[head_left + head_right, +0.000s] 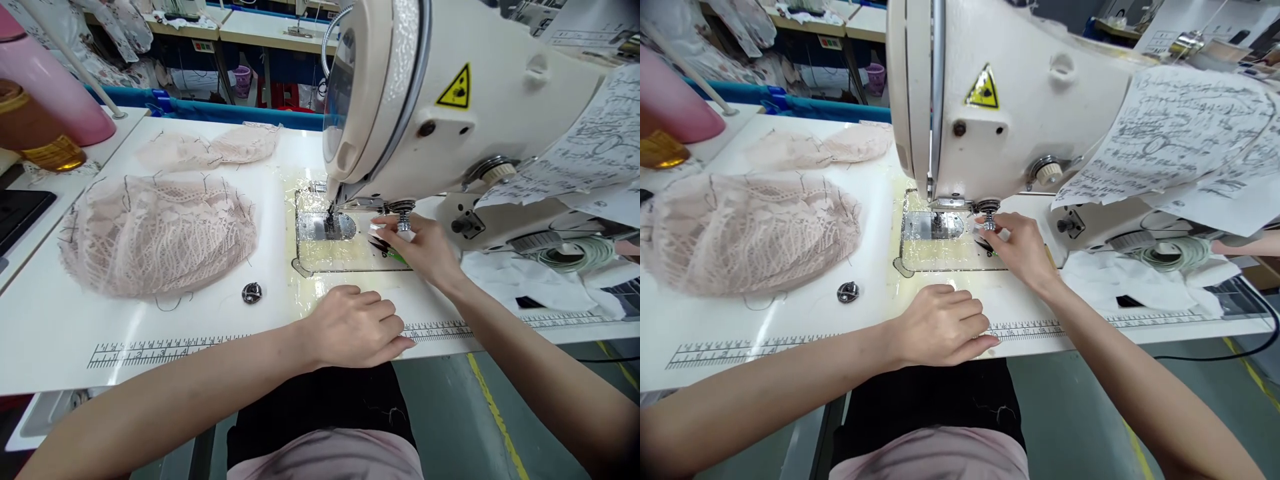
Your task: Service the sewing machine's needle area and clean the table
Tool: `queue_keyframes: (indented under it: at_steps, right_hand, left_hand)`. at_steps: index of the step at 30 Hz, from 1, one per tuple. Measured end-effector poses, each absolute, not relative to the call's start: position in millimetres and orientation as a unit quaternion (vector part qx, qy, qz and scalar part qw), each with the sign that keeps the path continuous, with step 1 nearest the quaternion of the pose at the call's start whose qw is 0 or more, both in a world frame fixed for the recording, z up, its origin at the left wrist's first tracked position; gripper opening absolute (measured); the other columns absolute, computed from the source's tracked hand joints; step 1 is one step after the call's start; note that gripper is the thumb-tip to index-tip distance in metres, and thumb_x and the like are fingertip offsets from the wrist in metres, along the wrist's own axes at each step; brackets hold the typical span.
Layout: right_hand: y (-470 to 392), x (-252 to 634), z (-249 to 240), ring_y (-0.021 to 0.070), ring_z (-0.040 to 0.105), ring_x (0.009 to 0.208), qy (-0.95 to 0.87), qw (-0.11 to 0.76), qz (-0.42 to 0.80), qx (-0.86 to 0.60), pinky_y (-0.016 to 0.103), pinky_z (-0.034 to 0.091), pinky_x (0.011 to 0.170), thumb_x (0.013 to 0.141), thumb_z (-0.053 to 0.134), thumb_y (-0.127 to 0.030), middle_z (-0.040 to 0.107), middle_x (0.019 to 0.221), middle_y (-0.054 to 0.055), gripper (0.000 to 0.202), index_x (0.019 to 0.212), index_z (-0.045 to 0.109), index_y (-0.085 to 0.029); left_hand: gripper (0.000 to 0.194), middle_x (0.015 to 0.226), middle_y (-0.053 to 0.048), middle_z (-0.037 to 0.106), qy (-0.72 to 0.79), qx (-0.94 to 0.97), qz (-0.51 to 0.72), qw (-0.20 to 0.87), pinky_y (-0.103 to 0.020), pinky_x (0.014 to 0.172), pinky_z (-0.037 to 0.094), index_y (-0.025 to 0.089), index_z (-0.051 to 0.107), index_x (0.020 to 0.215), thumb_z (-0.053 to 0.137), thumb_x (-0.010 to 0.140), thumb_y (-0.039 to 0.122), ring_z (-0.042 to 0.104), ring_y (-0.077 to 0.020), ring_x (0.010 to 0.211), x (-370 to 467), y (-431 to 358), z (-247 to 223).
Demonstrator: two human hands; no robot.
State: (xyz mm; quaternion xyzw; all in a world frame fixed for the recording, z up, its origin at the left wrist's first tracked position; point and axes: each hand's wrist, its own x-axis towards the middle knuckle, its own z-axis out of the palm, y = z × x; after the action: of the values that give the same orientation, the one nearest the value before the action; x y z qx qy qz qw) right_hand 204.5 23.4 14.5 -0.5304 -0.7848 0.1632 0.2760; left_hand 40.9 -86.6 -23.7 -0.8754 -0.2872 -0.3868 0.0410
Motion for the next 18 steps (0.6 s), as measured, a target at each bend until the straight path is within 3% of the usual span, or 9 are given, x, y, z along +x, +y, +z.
queue_keyframes:
  at_steps: [8, 12, 18]
  right_hand:
    - [29.6, 245.2, 5.3, 0.0216, 0.063, 0.073, -0.835, 0.278, 0.026, -0.473, 0.035, 0.044, 0.07, 0.094, 0.051, -0.041, 0.072, 0.079, 0.007, 0.033, 0.096, 0.076, -0.02]
    - [28.7, 250.1, -5.1, 0.0252, 0.066, 0.083, -0.843, 0.271, -0.074, -0.458, 0.04, 0.046, 0.081, 0.096, 0.048, -0.035, 0.074, 0.083, 0.007, 0.031, 0.094, 0.075, -0.022]
    - [26.1, 250.9, -5.9, 0.0257, 0.066, 0.093, -0.856, 0.256, -0.158, -0.421, 0.04, 0.044, 0.09, 0.097, 0.052, -0.026, 0.077, 0.092, 0.006, 0.023, 0.09, 0.074, -0.023]
  left_hand:
    - [0.045, 0.058, -0.001, 0.057, -0.287, -0.885, -0.364, 0.04, -0.029, 0.049, 0.024, 0.017, 0.062, 0.065, 0.046, 0.102, 0.038, 0.054, -0.013, 0.056, 40.9, -86.0, -24.0]
    - [0.046, 0.057, -0.001, 0.054, -0.28, -0.882, -0.374, 0.066, -0.029, 0.048, 0.023, 0.017, 0.06, 0.063, 0.047, 0.101, 0.039, 0.051, -0.0129, 0.054, 42.1, -86.2, -25.1]
    - [0.037, 0.058, 0.002, 0.05, -0.133, -0.893, -0.409, 0.134, -0.026, 0.046, 0.023, 0.017, 0.055, 0.061, 0.059, 0.095, 0.031, 0.048, -0.011, 0.053, 44.4, -93.0, -20.2]
